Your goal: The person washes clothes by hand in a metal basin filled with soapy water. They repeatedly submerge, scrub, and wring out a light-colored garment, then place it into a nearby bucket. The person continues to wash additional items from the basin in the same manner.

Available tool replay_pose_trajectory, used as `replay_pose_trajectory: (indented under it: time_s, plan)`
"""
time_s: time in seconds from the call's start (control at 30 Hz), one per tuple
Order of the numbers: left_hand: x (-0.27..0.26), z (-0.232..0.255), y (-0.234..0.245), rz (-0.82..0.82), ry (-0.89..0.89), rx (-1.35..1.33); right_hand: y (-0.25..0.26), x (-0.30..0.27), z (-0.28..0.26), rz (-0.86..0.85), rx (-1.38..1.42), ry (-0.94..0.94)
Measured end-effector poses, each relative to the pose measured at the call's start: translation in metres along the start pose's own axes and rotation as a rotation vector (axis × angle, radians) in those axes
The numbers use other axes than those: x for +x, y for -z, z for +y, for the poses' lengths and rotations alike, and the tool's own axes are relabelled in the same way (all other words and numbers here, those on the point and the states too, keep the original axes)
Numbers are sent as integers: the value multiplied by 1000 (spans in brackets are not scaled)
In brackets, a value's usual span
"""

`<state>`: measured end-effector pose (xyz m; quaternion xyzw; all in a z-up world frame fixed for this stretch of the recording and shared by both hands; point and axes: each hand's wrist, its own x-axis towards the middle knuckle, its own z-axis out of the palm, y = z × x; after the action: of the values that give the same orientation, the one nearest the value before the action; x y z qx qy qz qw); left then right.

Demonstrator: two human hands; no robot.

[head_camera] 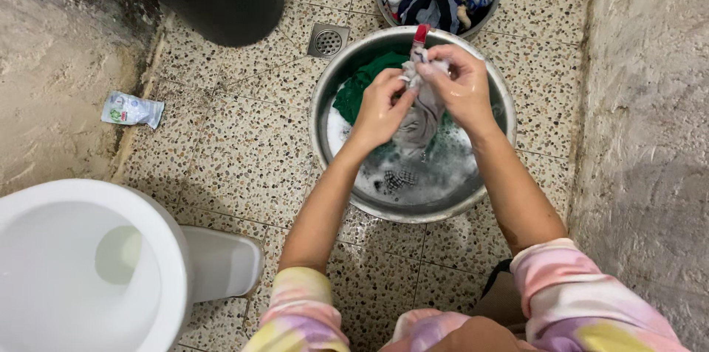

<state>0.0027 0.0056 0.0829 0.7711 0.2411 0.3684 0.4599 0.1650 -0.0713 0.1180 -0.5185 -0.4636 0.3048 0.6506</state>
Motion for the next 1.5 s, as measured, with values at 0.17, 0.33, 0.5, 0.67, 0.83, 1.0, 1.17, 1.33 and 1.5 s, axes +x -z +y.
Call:
replay_pose_trajectory:
  time_s: [0.17,0.33,0.5,0.67,0.83,1.0,1.17,1.33,1.5]
  plan:
    - [4,-3,-7,33,171,-231,17,6,12,67,179,-32]
    - [8,-25,2,-101,205,-890,22,12,11,85,382,-130]
    - [8,-39,2,-65,364,-943,8,9,16,42,358,-104]
    - [15,-35,18,109,300,-619,21,4,21,-138,-263,-98]
    - [13,-11,25,-16,-7,-341,23,3,19,-212,15,-216]
    - [6,-24,20,-39,192,239,39,3,-10,-50,389,-159]
    - [-5,-94,31,-451,610,-360,96,27,13,280,-327,-376]
    - [-14,-132,-33,-516,603,261,79,6,162,101,-995,-281]
    - [-69,-164,-102,-527,477,830,22,-77,273,142,-1087,-214]
